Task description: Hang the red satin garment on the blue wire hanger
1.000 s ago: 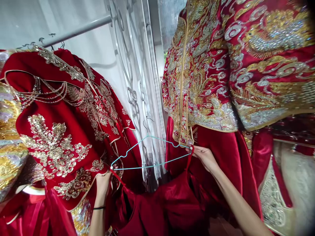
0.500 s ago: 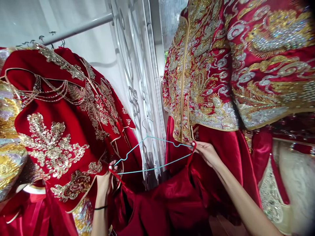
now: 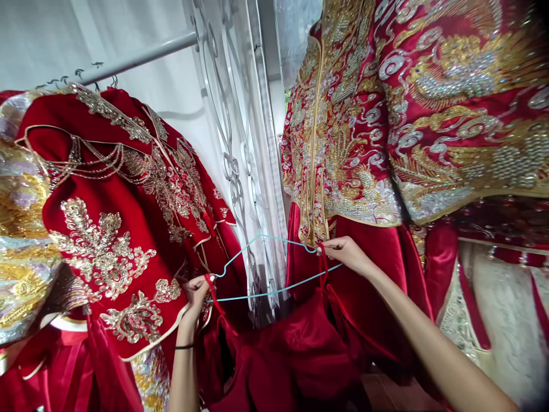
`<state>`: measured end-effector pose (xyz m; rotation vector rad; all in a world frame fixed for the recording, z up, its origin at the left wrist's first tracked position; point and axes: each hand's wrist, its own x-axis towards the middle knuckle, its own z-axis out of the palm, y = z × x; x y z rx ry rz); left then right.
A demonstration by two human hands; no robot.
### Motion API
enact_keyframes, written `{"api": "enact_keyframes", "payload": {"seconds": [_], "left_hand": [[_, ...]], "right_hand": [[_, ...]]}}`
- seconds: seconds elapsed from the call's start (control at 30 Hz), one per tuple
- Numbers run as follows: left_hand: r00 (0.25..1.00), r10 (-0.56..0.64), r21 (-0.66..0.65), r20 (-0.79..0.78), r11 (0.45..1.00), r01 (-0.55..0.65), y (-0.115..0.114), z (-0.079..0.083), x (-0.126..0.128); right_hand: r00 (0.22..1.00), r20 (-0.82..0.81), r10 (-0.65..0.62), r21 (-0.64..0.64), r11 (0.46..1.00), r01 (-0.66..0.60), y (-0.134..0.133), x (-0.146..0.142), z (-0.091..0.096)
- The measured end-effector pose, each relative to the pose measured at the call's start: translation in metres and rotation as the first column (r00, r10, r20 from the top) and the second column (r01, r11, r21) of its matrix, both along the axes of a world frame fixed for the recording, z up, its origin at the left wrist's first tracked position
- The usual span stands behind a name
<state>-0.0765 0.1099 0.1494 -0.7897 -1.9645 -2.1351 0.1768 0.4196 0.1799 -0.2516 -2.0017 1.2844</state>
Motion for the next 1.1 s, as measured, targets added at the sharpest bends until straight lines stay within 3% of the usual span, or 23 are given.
{"api": "enact_keyframes", "payload": {"seconds": [0.1,0.2,0.33,0.4,0.47,0.53,0.63,0.7,0.77,0.83,0.93,0.97,1.03,1.1], "left_hand": [[0.999,-0.034,-0.022,-0.023,0.999,0.034,0.006,0.010,0.008],[0.992,-0.067,-0.141,-0.105,0.989,0.052,0.008,0.020,0.017],[0.976,-0.143,-0.307,-0.164,0.948,0.087,0.006,0.029,0.021],[0.956,-0.198,-0.427,-0.218,0.900,0.089,0.004,0.033,0.022],[0.919,-0.231,-0.601,-0.319,0.799,-0.007,0.005,0.038,0.027],[0.884,-0.204,-0.742,-0.421,0.638,-0.206,0.009,0.044,0.033],[0.833,-0.097,-0.791,-0.545,0.389,-0.472,0.019,0.049,0.041],[0.812,-0.058,-0.780,-0.580,0.325,-0.534,0.024,0.047,0.045],[0.805,-0.005,-0.755,-0.593,0.351,-0.554,0.022,0.040,0.049],[0.795,0.066,-0.702,-0.604,0.428,-0.569,0.013,0.027,0.057],[0.861,0.141,-0.694,-0.489,0.535,-0.482,-0.011,0.003,0.077],[0.901,0.159,-0.734,-0.403,0.531,-0.423,-0.019,-0.005,0.084],[0.954,0.192,-0.832,-0.230,0.470,-0.296,-0.033,-0.023,0.093],[0.970,0.218,-0.905,-0.109,0.381,-0.188,-0.040,-0.039,0.096]], "right_hand": [[0.997,0.051,0.061,0.094,0.993,-0.065,-0.003,-0.005,0.008],[0.988,0.105,0.112,0.175,0.976,-0.130,-0.005,-0.010,0.011],[0.979,0.164,0.121,0.241,0.957,-0.159,-0.006,-0.013,0.010],[0.979,0.189,0.078,0.309,0.942,-0.134,-0.007,-0.013,0.011],[0.971,0.239,-0.011,0.458,0.883,-0.103,-0.012,-0.011,0.012],[0.940,0.309,-0.145,0.620,0.780,-0.084,-0.019,-0.011,0.015],[0.869,0.367,-0.332,0.738,0.673,-0.054,-0.028,-0.013,0.012],[0.869,0.334,-0.364,0.760,0.650,-0.019,-0.030,-0.017,0.004],[0.905,0.238,-0.351,0.765,0.642,0.047,-0.028,-0.020,-0.011],[0.927,0.087,-0.364,0.735,0.652,0.187,-0.026,-0.019,-0.034],[0.877,-0.110,-0.467,0.546,0.709,0.446,-0.026,-0.013,-0.086],[0.858,-0.125,-0.498,0.456,0.739,0.495,-0.027,-0.010,-0.106],[0.839,-0.040,-0.543,0.263,0.804,0.533,-0.031,-0.005,-0.149],[0.837,0.246,-0.488,0.192,0.871,0.452,-0.036,0.000,-0.189]]}}
